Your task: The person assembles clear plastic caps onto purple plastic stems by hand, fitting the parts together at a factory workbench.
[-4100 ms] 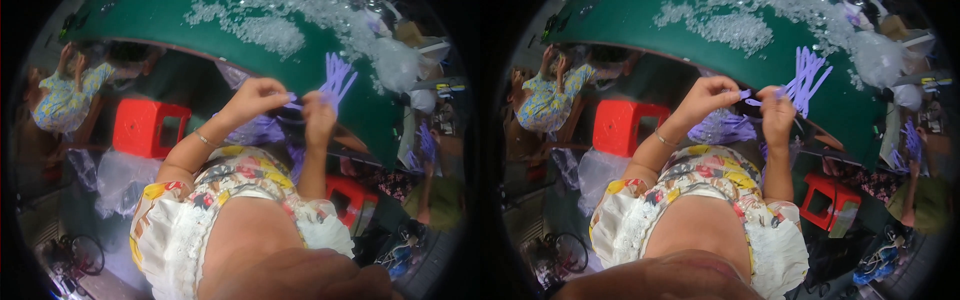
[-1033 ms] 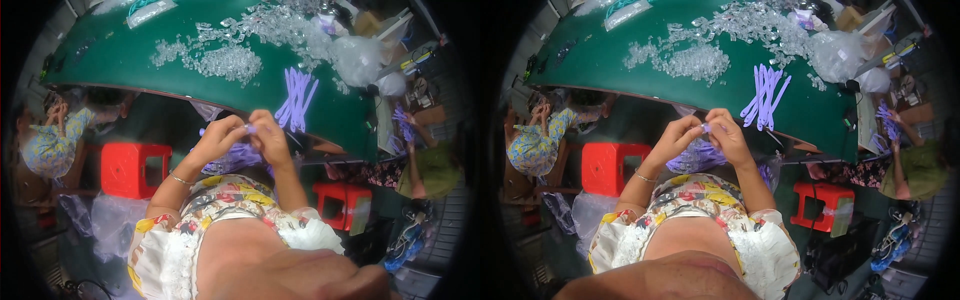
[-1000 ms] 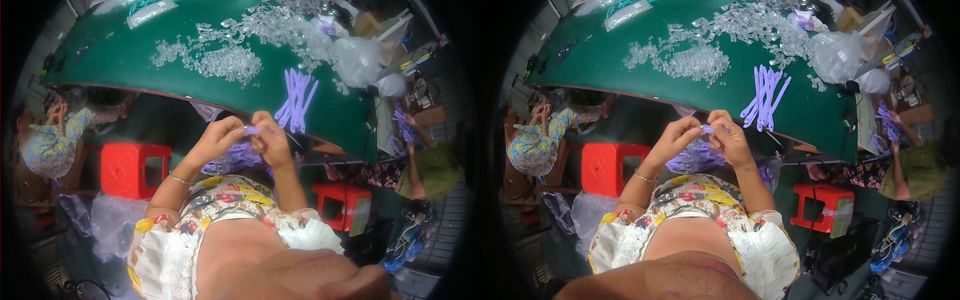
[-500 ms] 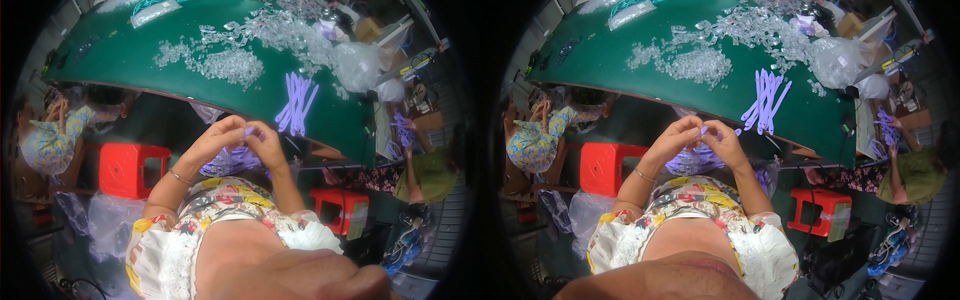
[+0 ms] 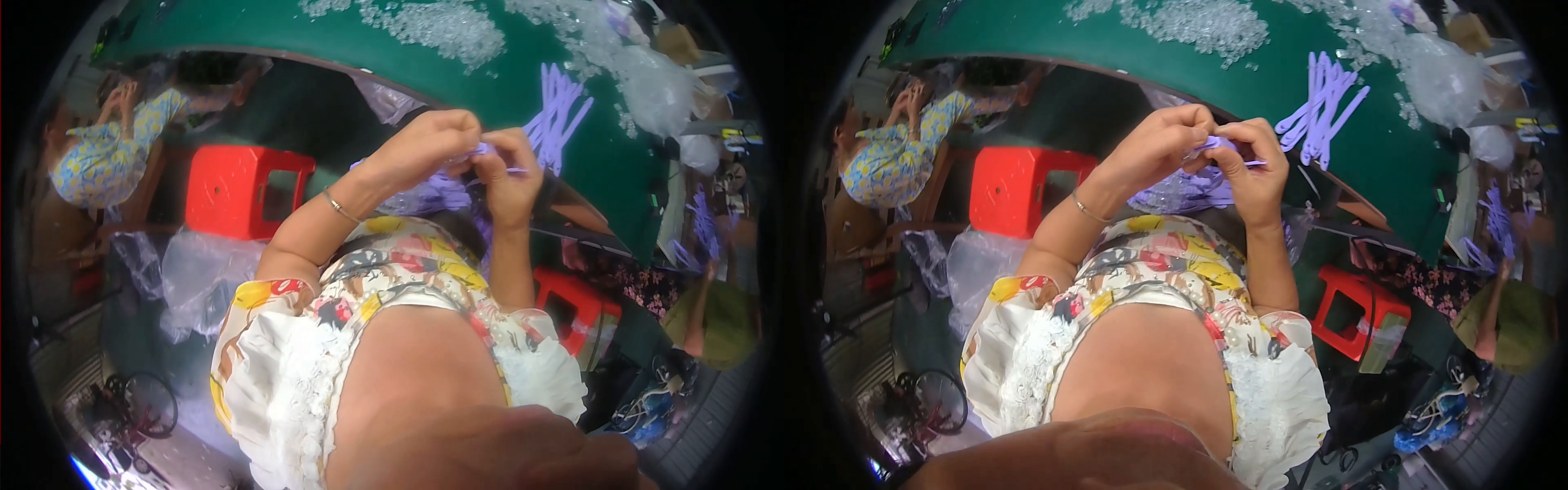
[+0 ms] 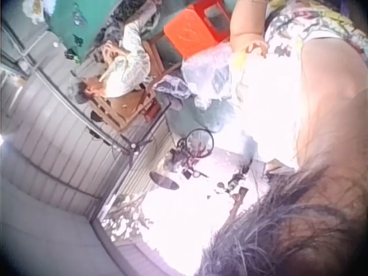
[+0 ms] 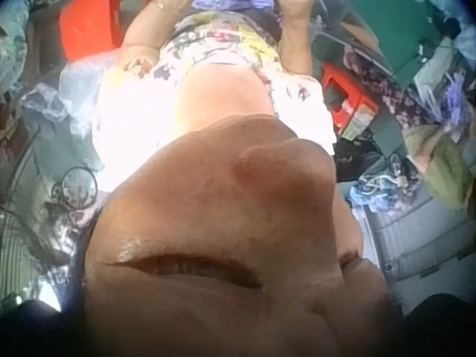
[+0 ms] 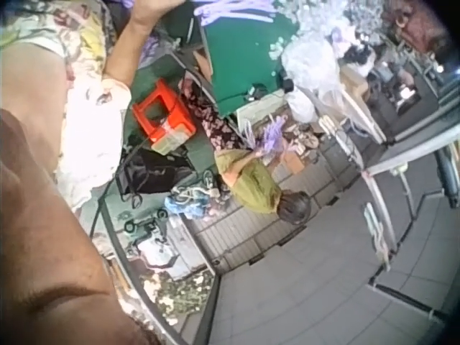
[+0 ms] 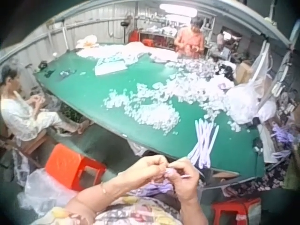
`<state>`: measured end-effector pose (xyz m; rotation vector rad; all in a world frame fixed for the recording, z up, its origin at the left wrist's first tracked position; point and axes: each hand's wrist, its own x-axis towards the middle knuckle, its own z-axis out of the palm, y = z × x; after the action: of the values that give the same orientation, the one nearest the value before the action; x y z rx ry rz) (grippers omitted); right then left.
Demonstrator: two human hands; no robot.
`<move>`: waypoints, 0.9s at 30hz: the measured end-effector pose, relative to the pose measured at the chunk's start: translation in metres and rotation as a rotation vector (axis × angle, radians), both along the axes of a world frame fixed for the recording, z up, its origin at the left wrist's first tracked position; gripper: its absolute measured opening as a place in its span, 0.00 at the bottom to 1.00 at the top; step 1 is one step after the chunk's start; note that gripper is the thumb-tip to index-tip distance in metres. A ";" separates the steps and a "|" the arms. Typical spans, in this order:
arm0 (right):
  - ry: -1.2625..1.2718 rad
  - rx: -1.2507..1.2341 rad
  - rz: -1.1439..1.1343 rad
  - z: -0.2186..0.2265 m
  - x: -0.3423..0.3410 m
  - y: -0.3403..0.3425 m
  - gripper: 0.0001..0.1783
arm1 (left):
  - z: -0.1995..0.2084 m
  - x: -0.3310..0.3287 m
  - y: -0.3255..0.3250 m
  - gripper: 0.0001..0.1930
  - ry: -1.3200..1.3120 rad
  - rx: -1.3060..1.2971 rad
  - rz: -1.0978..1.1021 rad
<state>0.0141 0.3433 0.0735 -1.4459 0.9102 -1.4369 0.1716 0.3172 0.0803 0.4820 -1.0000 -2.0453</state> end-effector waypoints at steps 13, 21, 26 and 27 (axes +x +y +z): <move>0.362 -0.275 -0.073 0.007 -0.002 -0.008 0.14 | -0.005 0.003 0.000 0.13 0.033 -0.015 0.008; 0.568 -0.443 -0.109 0.010 -0.007 -0.017 0.10 | -0.019 0.000 -0.004 0.15 -0.004 0.029 0.098; 0.253 0.277 0.042 0.008 -0.017 -0.004 0.12 | -0.017 0.009 0.000 0.11 -0.312 -0.324 0.311; 0.316 0.186 0.105 0.007 -0.012 -0.005 0.12 | -0.012 0.008 0.003 0.11 -0.276 -0.296 0.250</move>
<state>0.0025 0.3384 0.0810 -1.5795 1.1129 -1.0337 0.1798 0.3206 0.0686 0.7042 -1.3116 -1.6039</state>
